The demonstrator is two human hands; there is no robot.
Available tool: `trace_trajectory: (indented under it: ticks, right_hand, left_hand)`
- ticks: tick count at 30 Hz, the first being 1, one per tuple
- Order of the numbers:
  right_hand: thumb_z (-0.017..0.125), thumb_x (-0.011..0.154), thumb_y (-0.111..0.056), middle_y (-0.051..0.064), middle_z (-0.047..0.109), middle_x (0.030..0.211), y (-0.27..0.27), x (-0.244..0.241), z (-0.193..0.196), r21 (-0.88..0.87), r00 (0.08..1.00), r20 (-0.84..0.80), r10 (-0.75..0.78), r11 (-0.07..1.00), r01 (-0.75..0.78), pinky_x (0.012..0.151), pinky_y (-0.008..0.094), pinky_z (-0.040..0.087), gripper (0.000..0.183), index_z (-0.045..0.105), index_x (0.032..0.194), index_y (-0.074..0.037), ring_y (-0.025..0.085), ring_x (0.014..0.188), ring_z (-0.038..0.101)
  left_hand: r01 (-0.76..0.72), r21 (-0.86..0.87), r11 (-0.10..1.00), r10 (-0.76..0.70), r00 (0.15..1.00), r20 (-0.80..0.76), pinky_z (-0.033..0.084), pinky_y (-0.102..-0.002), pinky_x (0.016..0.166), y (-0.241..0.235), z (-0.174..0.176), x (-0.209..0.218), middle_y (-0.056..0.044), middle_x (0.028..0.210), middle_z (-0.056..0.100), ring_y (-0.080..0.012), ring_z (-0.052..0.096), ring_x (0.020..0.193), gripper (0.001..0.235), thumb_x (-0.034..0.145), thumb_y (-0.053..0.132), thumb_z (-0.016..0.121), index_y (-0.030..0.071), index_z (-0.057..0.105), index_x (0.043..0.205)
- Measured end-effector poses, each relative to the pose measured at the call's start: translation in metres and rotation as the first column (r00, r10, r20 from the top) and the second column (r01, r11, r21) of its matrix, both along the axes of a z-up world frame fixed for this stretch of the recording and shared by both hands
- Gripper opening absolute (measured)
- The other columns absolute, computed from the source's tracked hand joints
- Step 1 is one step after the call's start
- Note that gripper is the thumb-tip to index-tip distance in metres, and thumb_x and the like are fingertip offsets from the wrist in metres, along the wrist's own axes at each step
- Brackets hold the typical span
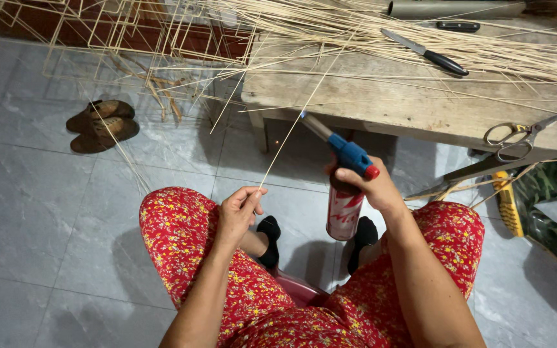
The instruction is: The person sits on the floor and uses a handheld blowtorch to heat thin bamboo sticks one by one. They pick up a stick from a pile on a low wooden table, apply the flame along its length, and then place it back down. The process is repeated continuously throughout the clip.
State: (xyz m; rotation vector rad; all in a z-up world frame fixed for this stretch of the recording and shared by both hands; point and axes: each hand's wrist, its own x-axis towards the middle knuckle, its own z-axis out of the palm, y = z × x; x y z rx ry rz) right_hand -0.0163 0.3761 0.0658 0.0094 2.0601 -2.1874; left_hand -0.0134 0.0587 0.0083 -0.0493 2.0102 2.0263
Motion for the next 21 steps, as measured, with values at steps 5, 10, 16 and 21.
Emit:
trace_trajectory:
  ticks: [5, 10, 16, 21]
  right_hand:
    - [0.083, 0.08, -0.027, 0.005, 0.077, 0.103, -0.007, 0.014, 0.009, 0.04, 0.98, 0.072, 0.186, 0.981, -0.19, 0.09, 0.029, 0.055, 0.043, 0.072, 0.113, -0.002, 0.011, 0.096, 0.069]
    - [0.085, 0.077, -0.028, 0.006, 0.08, 0.101, -0.009, 0.019, 0.016, 0.066, 0.95, 0.176, 0.258, 0.96, -0.273, 0.084, 0.032, 0.057, 0.042, 0.075, 0.109, -0.002, 0.013, 0.09, 0.07]
    - [0.084, 0.08, -0.026, 0.006, 0.077, 0.103, -0.002, 0.013, 0.008, 0.044, 0.996, 0.047, 0.08, 0.996, -0.082, 0.09, 0.031, 0.054, 0.043, 0.072, 0.113, -0.001, 0.014, 0.095, 0.069]
    - [0.084, 0.082, -0.024, 0.006, 0.074, 0.112, -0.005, 0.009, 0.013, -0.176, 0.995, -0.098, 0.029, 0.983, -0.046, 0.099, 0.031, 0.052, 0.046, 0.068, 0.119, 0.0, 0.016, 0.105, 0.068]
  left_hand:
    - [0.001, -0.039, 0.999, 0.0, 1.0, 0.03, 0.03, -0.018, 0.041, 0.0, 0.003, 0.0, 0.003, 0.066, 0.061, -0.0007, 0.04, 0.048, 0.022, 0.1, 0.022, 0.064, 0.008, 0.076, 0.111]
    - [-0.002, -0.026, 1.0, 0.003, 0.999, 0.042, 0.03, -0.018, 0.041, 0.002, 0.005, 0.0, 0.003, 0.066, 0.061, -0.0005, 0.04, 0.048, 0.021, 0.1, 0.022, 0.064, 0.008, 0.076, 0.111]
    - [0.028, -0.014, 1.0, -0.027, 0.999, 0.035, 0.03, -0.018, 0.042, 0.004, 0.003, -0.002, 0.003, 0.068, 0.062, 0.0001, 0.04, 0.049, 0.022, 0.099, 0.018, 0.063, 0.007, 0.075, 0.115]
    - [0.066, 0.094, 0.993, -0.068, 0.998, 0.013, 0.031, -0.017, 0.043, 0.017, 0.003, -0.008, 0.003, 0.071, 0.063, 0.0005, 0.042, 0.05, 0.023, 0.099, 0.013, 0.062, 0.006, 0.074, 0.117]
